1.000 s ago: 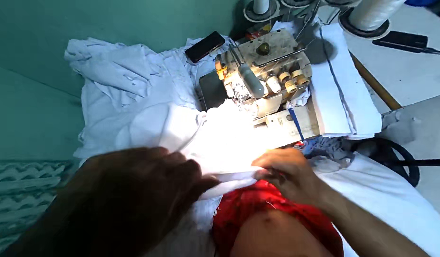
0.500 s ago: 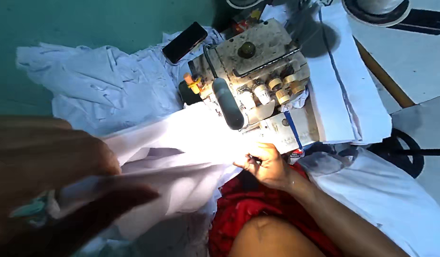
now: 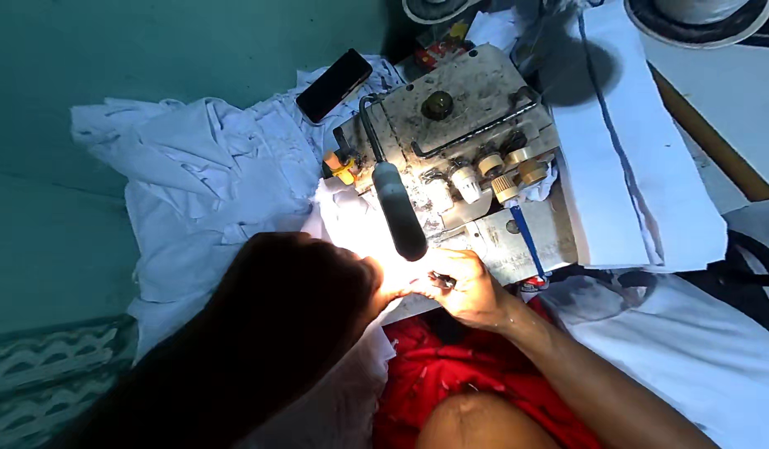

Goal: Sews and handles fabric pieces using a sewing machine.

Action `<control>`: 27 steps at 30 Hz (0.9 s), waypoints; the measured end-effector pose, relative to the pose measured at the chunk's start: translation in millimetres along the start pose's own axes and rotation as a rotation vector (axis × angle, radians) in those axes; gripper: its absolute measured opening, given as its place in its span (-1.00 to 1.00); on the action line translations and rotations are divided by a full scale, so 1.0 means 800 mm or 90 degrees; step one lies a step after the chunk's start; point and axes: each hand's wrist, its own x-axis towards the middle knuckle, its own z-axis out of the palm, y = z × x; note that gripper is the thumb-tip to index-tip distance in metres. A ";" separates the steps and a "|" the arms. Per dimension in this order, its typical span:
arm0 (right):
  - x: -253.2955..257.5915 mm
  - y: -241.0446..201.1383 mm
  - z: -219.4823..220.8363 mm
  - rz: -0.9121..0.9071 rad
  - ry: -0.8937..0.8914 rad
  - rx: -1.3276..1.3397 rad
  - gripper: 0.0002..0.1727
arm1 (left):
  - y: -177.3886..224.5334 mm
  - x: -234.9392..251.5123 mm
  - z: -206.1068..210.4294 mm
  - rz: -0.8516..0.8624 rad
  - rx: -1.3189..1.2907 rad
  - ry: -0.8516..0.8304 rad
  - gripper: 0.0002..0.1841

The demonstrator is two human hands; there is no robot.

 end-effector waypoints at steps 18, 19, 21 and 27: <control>0.029 -0.010 -0.001 0.142 -0.001 -0.047 -0.81 | -0.123 -0.136 -0.042 -0.165 -0.072 -0.009 -0.59; 0.033 -0.015 -0.002 0.156 -0.015 -0.064 -0.78 | -0.105 -0.149 -0.052 -0.145 -0.043 0.009 -0.59; 0.039 -0.028 0.003 0.135 -0.018 -0.102 -0.80 | -0.068 -0.172 -0.066 -0.113 0.007 0.036 -0.60; 0.055 -0.101 0.045 -0.135 -0.026 -0.165 -0.55 | -0.009 -0.203 -0.081 -0.106 0.067 0.052 -0.61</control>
